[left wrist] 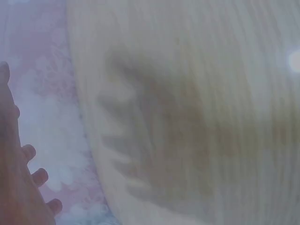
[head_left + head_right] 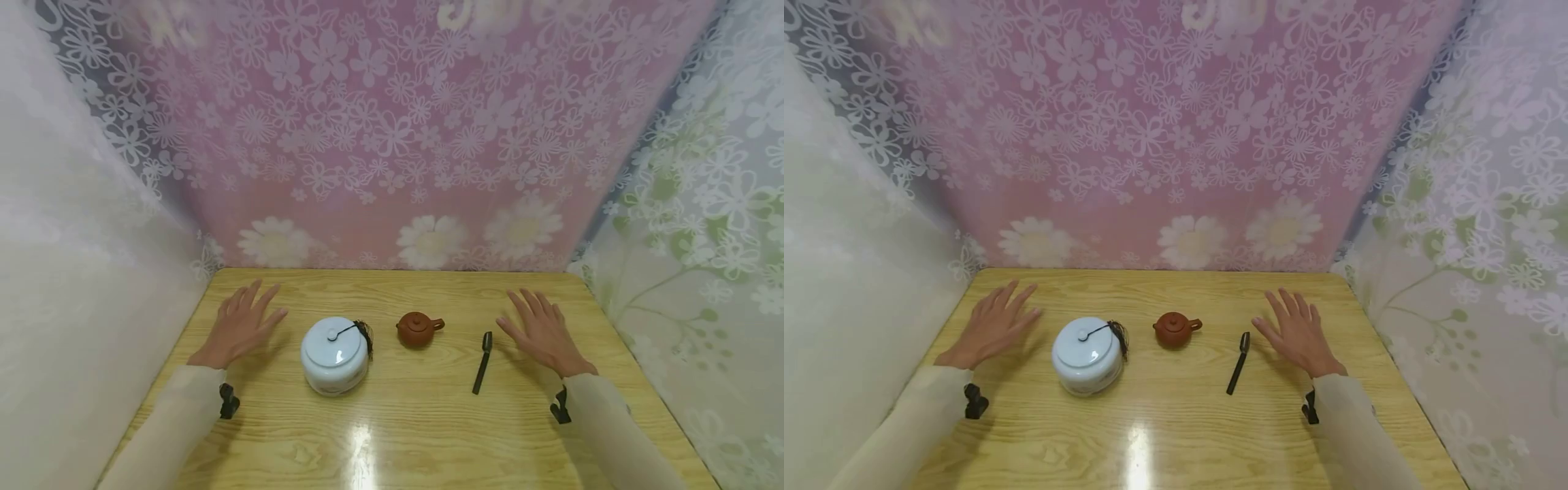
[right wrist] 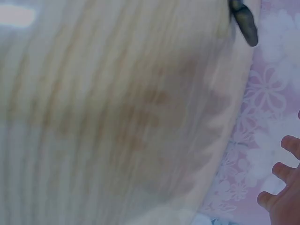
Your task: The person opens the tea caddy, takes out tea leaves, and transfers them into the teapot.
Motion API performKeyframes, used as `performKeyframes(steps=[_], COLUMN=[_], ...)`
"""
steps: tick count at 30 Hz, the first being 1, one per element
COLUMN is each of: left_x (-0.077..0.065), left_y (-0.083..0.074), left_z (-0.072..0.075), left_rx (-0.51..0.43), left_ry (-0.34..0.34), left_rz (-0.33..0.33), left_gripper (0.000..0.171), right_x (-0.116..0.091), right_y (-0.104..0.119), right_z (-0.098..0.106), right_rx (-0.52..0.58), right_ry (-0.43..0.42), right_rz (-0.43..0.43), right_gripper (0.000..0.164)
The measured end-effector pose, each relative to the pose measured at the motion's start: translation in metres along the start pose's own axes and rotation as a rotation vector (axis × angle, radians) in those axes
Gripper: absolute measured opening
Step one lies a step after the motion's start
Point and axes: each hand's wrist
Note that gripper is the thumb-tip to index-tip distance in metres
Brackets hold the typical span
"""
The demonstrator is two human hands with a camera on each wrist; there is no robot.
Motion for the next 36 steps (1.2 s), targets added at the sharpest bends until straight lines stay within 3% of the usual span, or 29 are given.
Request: performKeyframes(steps=[13, 36], left_x=[0.03, 0.066], left_y=[-0.041, -0.12], left_z=[0.012, 0.031], left_rx=[-0.09, -0.296], left_ry=[-0.062, -0.028], left_rz=[-0.092, -0.132], left_gripper=[0.078, 0.077], right_x=[0.011, 0.03], right_y=[0.027, 0.076], right_z=[0.011, 0.02], right_rx=[0.03, 0.078], right_ry=[-0.03, -0.007], right_rz=[0.076, 0.172], right_gripper=[0.084, 0.084])
Point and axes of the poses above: each hand's wrist, its own x-axis towards the middle knuckle, its own z-axis out of the back of the hand, y = z × x, and after that the axes turned 10 degrees about -z, right-handed
